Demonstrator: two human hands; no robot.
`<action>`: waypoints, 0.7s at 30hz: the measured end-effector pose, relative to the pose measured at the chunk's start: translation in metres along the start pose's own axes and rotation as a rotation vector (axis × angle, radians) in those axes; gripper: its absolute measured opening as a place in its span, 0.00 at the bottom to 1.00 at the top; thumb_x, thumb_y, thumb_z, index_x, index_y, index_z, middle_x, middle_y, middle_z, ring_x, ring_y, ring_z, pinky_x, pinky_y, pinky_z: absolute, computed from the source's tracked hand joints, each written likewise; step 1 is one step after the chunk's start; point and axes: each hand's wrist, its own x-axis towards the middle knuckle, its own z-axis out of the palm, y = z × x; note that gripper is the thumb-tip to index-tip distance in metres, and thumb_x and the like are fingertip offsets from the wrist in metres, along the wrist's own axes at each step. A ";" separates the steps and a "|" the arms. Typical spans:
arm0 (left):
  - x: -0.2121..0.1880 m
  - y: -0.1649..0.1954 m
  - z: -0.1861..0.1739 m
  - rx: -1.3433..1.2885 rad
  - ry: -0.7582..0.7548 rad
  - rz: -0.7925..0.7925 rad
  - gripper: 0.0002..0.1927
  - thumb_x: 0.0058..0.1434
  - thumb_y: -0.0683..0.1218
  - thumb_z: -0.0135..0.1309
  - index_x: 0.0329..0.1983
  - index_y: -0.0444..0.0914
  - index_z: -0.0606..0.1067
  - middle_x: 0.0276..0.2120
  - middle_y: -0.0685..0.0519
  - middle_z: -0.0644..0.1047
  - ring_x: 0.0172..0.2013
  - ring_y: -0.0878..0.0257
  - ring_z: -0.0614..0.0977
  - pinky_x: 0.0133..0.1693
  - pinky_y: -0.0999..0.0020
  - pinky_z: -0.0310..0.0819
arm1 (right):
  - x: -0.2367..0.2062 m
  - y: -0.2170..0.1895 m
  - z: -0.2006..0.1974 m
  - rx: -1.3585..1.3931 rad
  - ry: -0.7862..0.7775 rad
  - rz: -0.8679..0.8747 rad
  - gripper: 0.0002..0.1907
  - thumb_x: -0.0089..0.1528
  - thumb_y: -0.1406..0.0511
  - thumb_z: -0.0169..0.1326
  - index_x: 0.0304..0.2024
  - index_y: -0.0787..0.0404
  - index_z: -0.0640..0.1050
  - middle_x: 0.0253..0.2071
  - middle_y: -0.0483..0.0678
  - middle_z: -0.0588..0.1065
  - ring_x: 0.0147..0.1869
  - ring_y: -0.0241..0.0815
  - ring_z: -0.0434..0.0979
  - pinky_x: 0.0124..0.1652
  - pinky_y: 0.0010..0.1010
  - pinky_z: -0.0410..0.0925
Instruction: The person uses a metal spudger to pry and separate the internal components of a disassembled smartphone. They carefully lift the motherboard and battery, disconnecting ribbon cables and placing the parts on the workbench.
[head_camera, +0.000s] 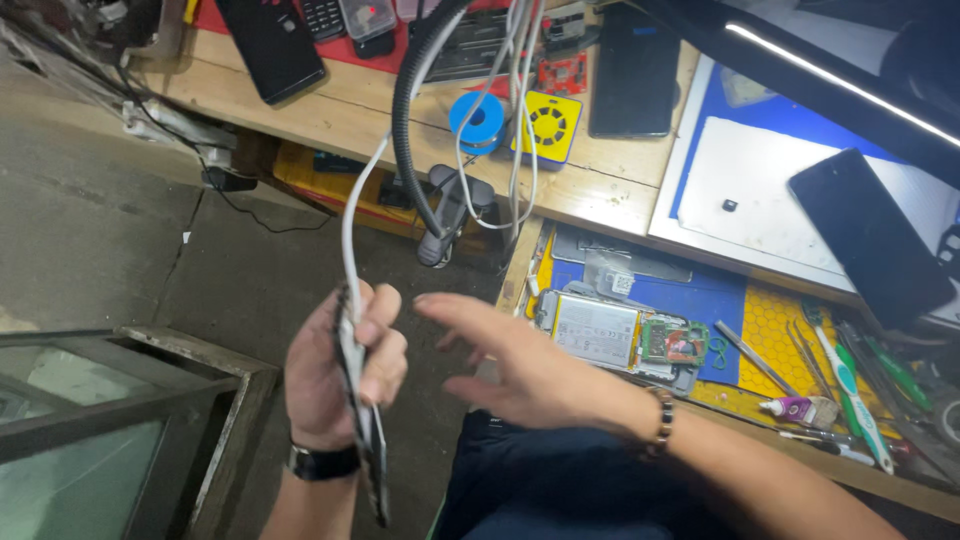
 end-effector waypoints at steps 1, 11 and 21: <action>0.001 -0.007 0.008 0.040 -0.005 -0.014 0.12 0.78 0.45 0.42 0.49 0.29 0.66 0.39 0.48 0.68 0.29 0.60 0.80 0.28 0.72 0.74 | 0.001 -0.001 0.004 0.059 -0.067 0.009 0.39 0.58 0.71 0.60 0.71 0.59 0.63 0.54 0.55 0.76 0.53 0.47 0.83 0.46 0.35 0.75; 0.014 -0.028 0.040 -0.155 -0.006 0.013 0.11 0.78 0.45 0.40 0.47 0.30 0.64 0.40 0.48 0.66 0.33 0.57 0.80 0.27 0.74 0.76 | -0.006 0.017 0.015 0.424 -0.194 0.099 0.36 0.63 0.65 0.59 0.71 0.60 0.61 0.54 0.48 0.77 0.47 0.38 0.78 0.44 0.31 0.73; 0.023 -0.004 0.046 0.094 0.027 0.133 0.13 0.81 0.44 0.40 0.52 0.27 0.69 0.42 0.47 0.71 0.32 0.58 0.80 0.32 0.70 0.77 | -0.028 0.012 0.009 -0.096 -0.219 0.342 0.39 0.60 0.61 0.60 0.70 0.63 0.61 0.43 0.49 0.81 0.39 0.43 0.82 0.41 0.34 0.74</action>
